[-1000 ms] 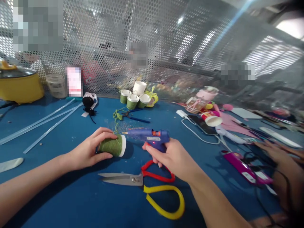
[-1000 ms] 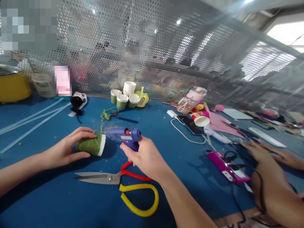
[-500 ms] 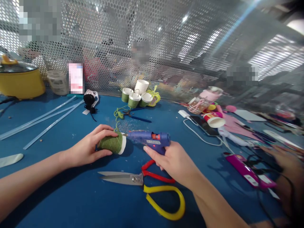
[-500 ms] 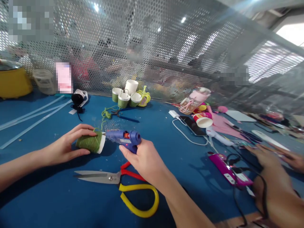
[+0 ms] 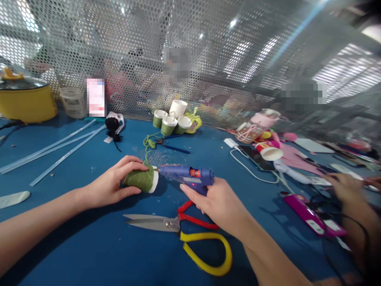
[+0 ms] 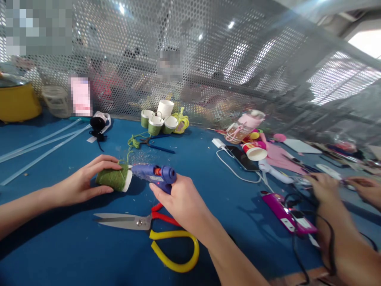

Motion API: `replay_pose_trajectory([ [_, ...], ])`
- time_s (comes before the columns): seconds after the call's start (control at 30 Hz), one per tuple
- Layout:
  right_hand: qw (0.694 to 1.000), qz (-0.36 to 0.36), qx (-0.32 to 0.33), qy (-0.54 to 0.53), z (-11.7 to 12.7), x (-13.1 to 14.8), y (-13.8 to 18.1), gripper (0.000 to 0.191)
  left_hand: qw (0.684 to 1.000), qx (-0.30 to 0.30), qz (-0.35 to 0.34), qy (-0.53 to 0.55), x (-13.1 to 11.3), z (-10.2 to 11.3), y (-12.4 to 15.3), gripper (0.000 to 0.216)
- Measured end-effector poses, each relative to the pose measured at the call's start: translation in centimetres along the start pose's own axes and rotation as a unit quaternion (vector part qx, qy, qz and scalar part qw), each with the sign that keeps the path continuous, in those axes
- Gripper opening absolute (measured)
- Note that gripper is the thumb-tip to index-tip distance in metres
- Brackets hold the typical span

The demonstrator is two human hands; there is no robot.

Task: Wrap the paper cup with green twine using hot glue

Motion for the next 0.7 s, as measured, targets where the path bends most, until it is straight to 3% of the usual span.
replay_pose_trajectory([
  [0.5,1.000,-0.004,-0.003,-0.002,0.02,-0.05,0.13,0.020,1.000,-0.002,0.015,0.005,0.02,0.06,0.00,0.037],
  [0.7,0.999,-0.025,0.024,-0.015,0.11,0.01,0.31,0.017,1.000,0.000,0.014,0.002,0.13,0.07,-0.06,0.036],
])
Point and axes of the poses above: each hand's wrist, its own y-axis away from the middle knuckle, its own z-axis out of the back of the hand, x = y × z, the point moved 2 cm from there along -y, towards the middle knuckle, and after that the axes turned 3 degrees about -z, right-handed, at the moved point
